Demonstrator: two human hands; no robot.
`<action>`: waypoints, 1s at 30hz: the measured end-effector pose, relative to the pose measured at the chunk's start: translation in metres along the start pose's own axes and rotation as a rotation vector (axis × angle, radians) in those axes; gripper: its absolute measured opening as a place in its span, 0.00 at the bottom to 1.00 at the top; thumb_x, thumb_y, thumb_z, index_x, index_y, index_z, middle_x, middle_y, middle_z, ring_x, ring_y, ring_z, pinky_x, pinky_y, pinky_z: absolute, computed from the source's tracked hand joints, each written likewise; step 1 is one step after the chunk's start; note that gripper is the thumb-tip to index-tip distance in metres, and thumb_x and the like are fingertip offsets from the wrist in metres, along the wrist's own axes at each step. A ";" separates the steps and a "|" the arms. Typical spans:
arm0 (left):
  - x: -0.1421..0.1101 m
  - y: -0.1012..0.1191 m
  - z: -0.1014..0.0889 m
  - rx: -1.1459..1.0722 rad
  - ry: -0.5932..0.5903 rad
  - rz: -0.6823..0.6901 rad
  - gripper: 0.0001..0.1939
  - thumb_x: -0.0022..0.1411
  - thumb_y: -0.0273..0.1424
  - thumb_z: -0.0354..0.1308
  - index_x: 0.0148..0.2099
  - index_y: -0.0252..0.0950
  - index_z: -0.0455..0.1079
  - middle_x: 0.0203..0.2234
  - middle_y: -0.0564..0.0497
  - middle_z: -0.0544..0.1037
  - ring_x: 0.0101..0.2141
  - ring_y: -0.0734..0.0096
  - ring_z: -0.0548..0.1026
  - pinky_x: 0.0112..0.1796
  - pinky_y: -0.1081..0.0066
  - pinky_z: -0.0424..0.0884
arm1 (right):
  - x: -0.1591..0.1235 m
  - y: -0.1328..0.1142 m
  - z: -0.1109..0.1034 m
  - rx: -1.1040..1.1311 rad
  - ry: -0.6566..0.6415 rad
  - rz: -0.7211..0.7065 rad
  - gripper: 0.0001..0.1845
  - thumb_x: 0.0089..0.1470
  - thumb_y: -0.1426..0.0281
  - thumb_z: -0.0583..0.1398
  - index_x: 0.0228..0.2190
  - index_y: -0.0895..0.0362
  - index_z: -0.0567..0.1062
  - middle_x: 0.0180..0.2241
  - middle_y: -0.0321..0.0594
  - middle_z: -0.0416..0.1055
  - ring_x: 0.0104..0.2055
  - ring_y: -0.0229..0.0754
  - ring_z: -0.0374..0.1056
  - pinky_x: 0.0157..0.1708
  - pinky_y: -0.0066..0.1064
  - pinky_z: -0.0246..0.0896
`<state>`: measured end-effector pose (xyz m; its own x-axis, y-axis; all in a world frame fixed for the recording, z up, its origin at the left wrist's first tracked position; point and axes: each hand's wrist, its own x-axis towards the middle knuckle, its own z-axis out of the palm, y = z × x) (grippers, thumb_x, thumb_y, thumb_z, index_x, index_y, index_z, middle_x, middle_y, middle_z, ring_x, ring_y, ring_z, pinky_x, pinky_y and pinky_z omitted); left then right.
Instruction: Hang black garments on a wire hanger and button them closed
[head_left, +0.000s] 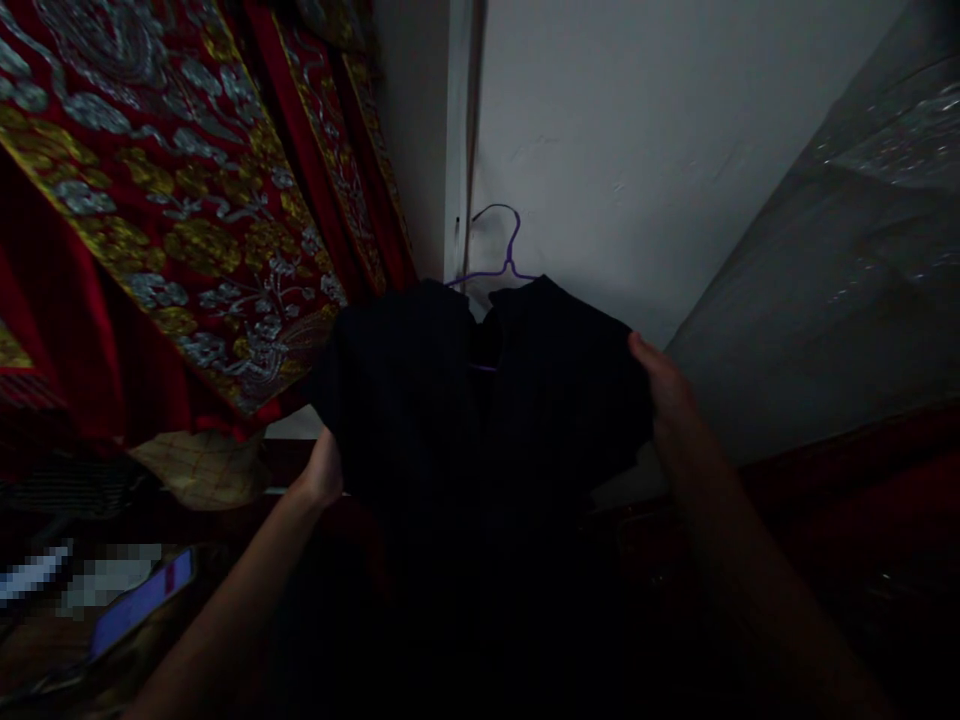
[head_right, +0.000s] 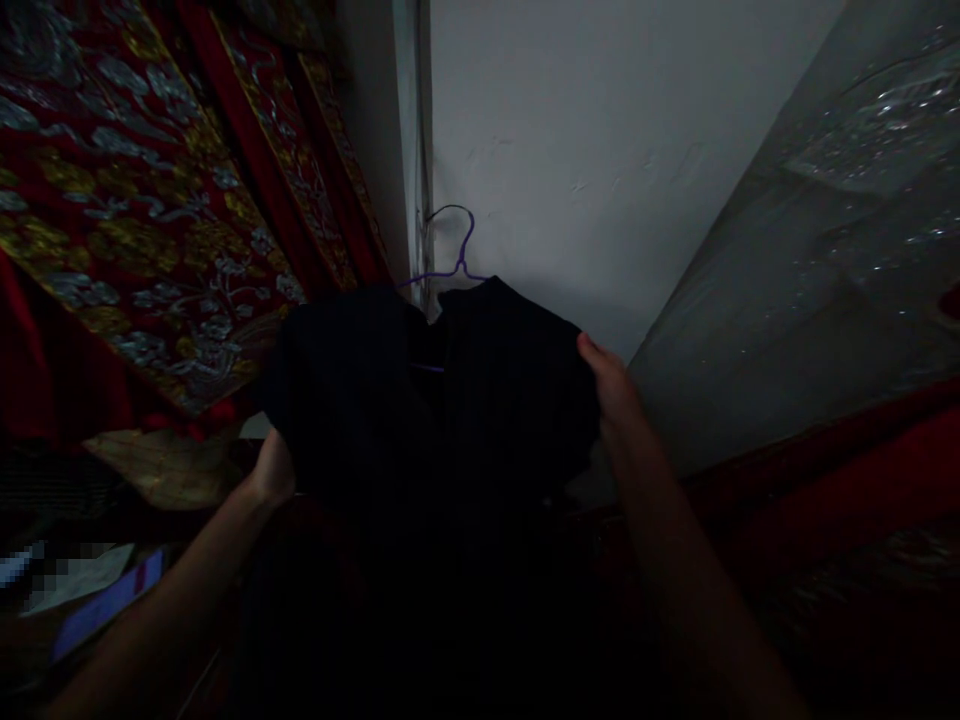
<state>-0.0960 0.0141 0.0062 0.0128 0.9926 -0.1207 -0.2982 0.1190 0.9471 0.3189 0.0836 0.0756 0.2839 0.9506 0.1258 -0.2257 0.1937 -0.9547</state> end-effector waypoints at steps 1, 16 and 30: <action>-0.001 -0.001 0.000 -0.014 0.056 0.027 0.46 0.60 0.66 0.45 0.68 0.41 0.64 0.63 0.43 0.71 0.67 0.47 0.62 0.66 0.52 0.57 | 0.002 -0.002 0.007 0.010 -0.023 -0.019 0.11 0.54 0.57 0.66 0.33 0.52 0.80 0.34 0.40 0.82 0.44 0.50 0.80 0.46 0.39 0.77; -0.049 -0.073 0.019 -0.066 0.380 -0.049 0.31 0.55 0.32 0.73 0.60 0.38 0.69 0.55 0.43 0.79 0.57 0.55 0.76 0.59 0.59 0.71 | -0.056 0.031 0.026 -0.112 0.164 -0.227 0.24 0.51 0.55 0.67 0.46 0.53 0.76 0.51 0.47 0.77 0.55 0.53 0.72 0.53 0.46 0.70; -0.085 -0.069 0.038 -0.126 0.337 -0.217 0.27 0.51 0.28 0.75 0.54 0.37 0.74 0.45 0.44 0.84 0.52 0.51 0.80 0.57 0.57 0.75 | -0.184 0.142 0.103 -0.188 -0.366 0.115 0.16 0.60 0.54 0.58 0.29 0.53 0.70 0.25 0.34 0.66 0.28 0.40 0.64 0.31 0.32 0.60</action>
<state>-0.0402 -0.0779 -0.0375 -0.2184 0.8791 -0.4236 -0.4380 0.2996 0.8476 0.1388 -0.0390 -0.0559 -0.0902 0.9934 0.0702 -0.0534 0.0656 -0.9964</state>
